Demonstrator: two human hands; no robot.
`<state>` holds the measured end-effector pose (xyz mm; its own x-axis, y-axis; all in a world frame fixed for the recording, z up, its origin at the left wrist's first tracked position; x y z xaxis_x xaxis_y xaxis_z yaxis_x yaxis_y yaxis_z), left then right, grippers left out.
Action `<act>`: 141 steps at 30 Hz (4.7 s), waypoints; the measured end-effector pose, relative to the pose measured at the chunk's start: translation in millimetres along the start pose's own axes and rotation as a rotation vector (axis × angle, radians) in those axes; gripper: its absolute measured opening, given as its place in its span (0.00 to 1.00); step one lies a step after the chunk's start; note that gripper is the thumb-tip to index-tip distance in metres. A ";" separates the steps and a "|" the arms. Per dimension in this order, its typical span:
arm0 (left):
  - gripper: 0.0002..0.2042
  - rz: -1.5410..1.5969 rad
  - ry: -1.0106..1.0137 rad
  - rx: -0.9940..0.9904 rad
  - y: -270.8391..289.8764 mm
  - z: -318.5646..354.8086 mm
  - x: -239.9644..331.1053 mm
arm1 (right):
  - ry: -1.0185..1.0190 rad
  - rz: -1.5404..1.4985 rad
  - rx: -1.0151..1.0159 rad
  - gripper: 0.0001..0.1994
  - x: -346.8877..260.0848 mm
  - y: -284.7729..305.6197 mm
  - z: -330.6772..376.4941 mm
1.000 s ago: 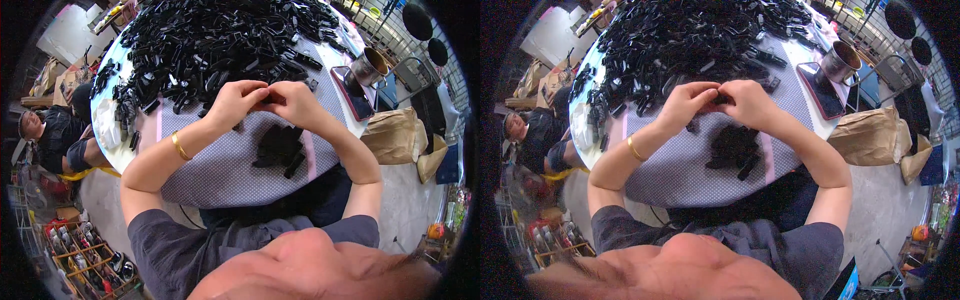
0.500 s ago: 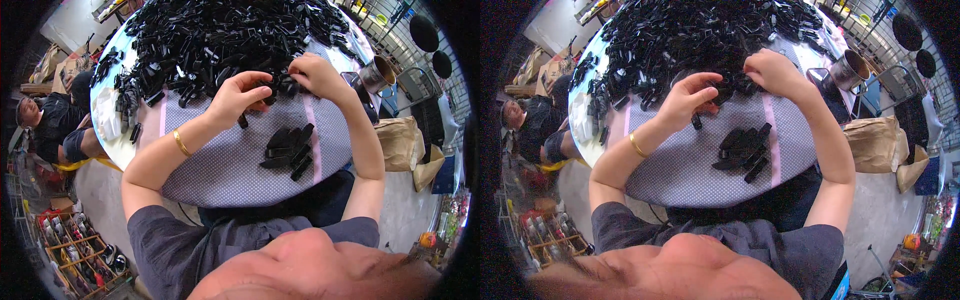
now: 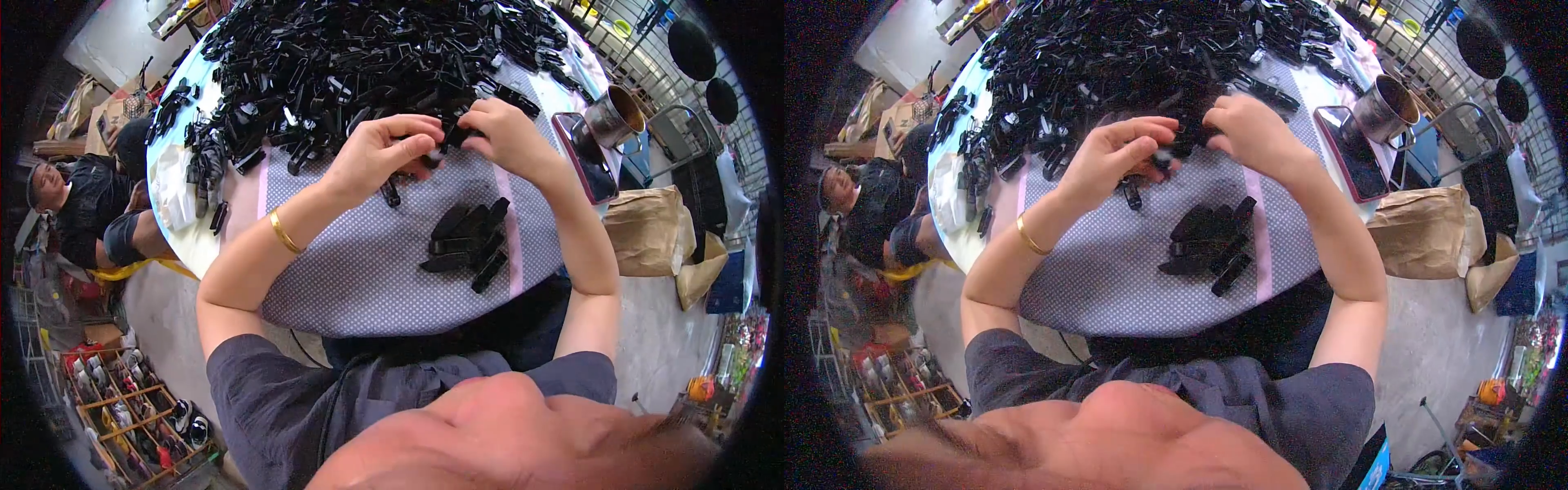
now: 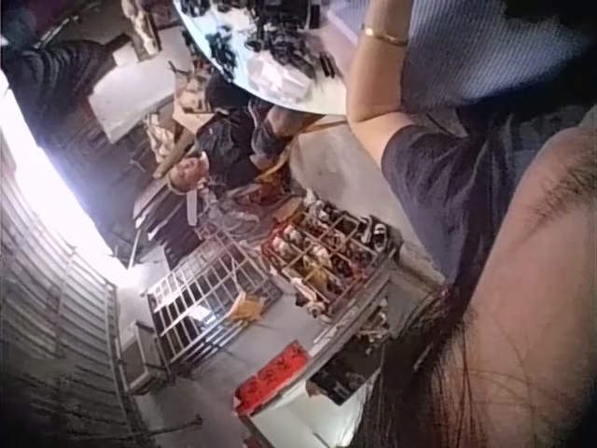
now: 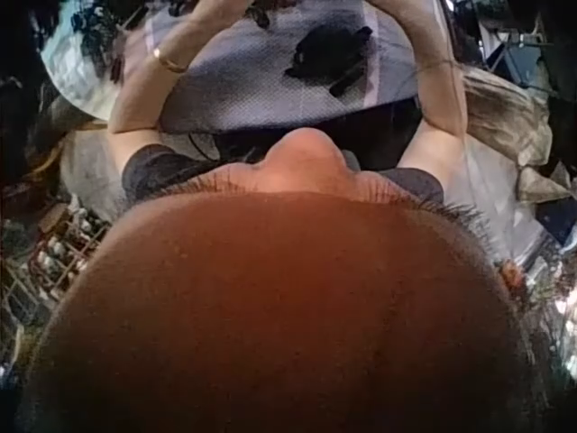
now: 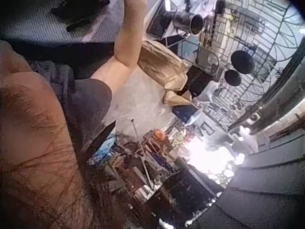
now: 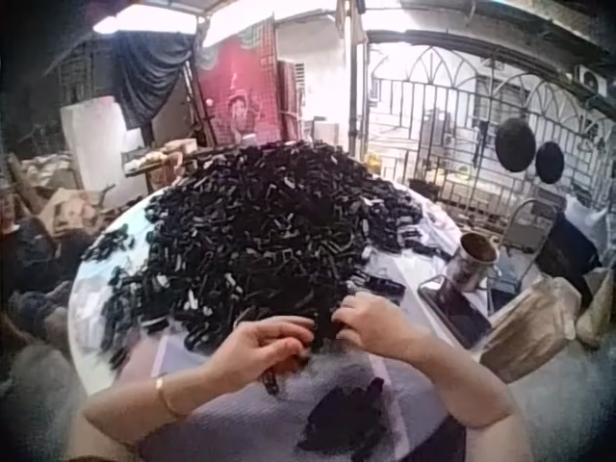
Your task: Sorting and inspecting black plastic components on a table.
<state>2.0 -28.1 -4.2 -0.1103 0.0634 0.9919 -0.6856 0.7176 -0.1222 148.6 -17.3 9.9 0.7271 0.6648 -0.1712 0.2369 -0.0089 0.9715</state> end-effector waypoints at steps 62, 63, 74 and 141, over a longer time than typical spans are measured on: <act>0.11 -0.751 -0.404 0.087 -24.9 20.3 54.3 | 0.248 -0.244 0.223 0.20 -51.3 7.0 -0.9; 0.11 -0.845 -0.486 -0.017 -41.7 24.5 57.4 | 0.248 -0.246 0.223 0.20 -53.1 8.2 -1.9; 0.16 -0.889 -0.473 -0.338 -87.2 42.7 15.7 | 0.428 0.217 0.179 0.11 -69.0 -23.1 -42.9; 0.14 -1.625 -0.402 0.324 36.9 -16.0 37.6 | -0.021 -0.048 -0.146 0.15 -51.4 -26.2 -14.7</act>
<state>-16.0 11.9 29.2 0.6727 -0.7394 0.0282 -0.3686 -0.3018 0.8792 95.5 -40.2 -4.3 0.7308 0.6464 -0.2194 0.1759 0.1323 0.9755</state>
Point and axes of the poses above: each hand's wrist, its own z-axis away from the middle knuckle, its own y-axis out of the back of the hand, x = y × z, the point moved 7 cm from there along -z, towards the middle knuckle, and after that the axes turned 9 degrees about -x, right-handed, at the moved point
